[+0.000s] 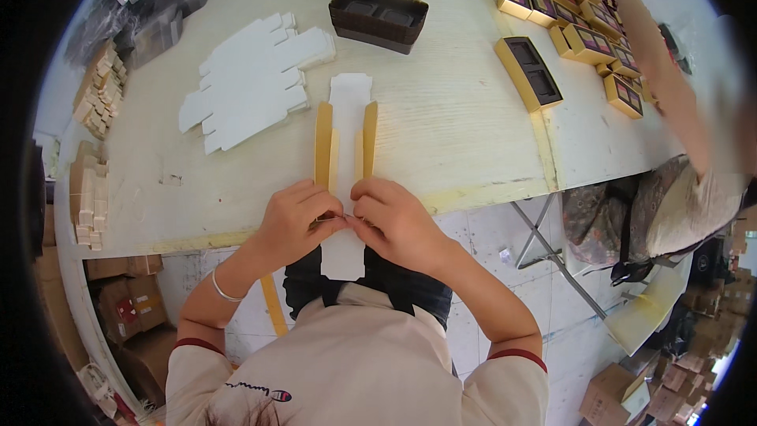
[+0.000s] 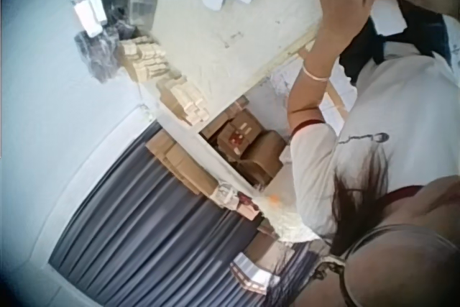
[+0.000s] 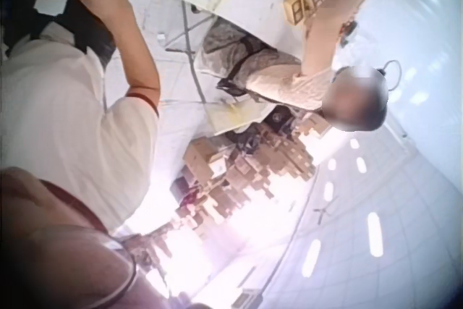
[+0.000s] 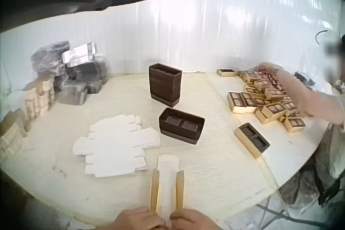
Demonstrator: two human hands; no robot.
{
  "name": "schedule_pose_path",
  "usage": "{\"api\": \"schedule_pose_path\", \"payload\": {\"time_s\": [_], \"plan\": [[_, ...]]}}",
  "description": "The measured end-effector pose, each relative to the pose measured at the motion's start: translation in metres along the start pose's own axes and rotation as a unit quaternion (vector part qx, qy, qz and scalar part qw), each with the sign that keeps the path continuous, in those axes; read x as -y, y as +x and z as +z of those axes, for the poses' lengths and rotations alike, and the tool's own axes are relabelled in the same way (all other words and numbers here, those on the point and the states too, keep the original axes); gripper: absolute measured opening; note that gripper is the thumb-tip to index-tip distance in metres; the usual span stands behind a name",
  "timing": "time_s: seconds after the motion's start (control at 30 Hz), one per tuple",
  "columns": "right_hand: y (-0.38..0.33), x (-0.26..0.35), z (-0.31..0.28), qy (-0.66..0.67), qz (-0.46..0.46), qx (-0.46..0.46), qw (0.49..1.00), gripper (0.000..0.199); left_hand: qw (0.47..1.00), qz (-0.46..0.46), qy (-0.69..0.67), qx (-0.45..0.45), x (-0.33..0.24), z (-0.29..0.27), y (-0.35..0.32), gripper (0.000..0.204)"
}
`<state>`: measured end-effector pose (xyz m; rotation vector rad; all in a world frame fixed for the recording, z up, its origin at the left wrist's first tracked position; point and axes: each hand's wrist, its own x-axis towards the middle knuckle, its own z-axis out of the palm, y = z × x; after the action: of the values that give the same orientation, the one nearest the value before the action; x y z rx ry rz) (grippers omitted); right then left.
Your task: The person folds flat cardboard pieces into small rectangular boxes, inserts a white paper liner, places a black plastic insert inside, and closes the lid. The person repeats this process for multiple boxes on a table.
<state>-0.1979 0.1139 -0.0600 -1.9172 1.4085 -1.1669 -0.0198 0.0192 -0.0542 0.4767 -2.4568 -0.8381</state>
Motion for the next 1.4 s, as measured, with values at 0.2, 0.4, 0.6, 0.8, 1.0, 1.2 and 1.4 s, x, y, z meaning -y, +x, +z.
{"api": "schedule_pose_path", "payload": {"time_s": [0.2, 0.4, 0.6, 0.8, 1.0, 1.2, 1.4], "plan": [[0.008, 0.006, -0.01, 0.141, 0.124, 0.051, 0.981, 0.02, 0.998, -0.017, -0.053, -0.027, -0.004, 0.003, 0.006, 0.017], [-0.005, 0.021, -0.022, -0.107, -0.044, 0.06, 0.992, 0.043, 0.995, -0.063, -0.07, 0.019, -0.005, -0.002, 0.005, 0.018], [-0.023, 0.01, 0.008, -0.166, -0.101, -0.041, 0.98, 0.044, 0.989, -0.1, -0.094, 0.062, -0.007, -0.009, 0.01, 0.017], [-0.009, 0.002, 0.018, 0.05, 0.008, -0.132, 0.99, 0.016, 0.903, -0.149, -0.372, 0.153, 0.009, -0.029, 0.006, 0.03], [-0.003, 0.015, 0.026, 0.116, 0.113, -0.181, 0.97, 0.016, 0.958, -0.135, -0.248, 0.038, 0.005, -0.008, -0.004, 0.031], [-0.007, 0.013, 0.028, -0.163, 0.003, -0.14, 0.977, 0.025, 0.93, -0.208, -0.299, 0.048, -0.006, -0.016, 0.007, 0.031], [0.0, 0.013, 0.02, -0.34, -0.071, -0.063, 0.936, 0.029, 0.997, -0.067, -0.038, -0.005, -0.017, -0.007, -0.003, 0.009]]}}
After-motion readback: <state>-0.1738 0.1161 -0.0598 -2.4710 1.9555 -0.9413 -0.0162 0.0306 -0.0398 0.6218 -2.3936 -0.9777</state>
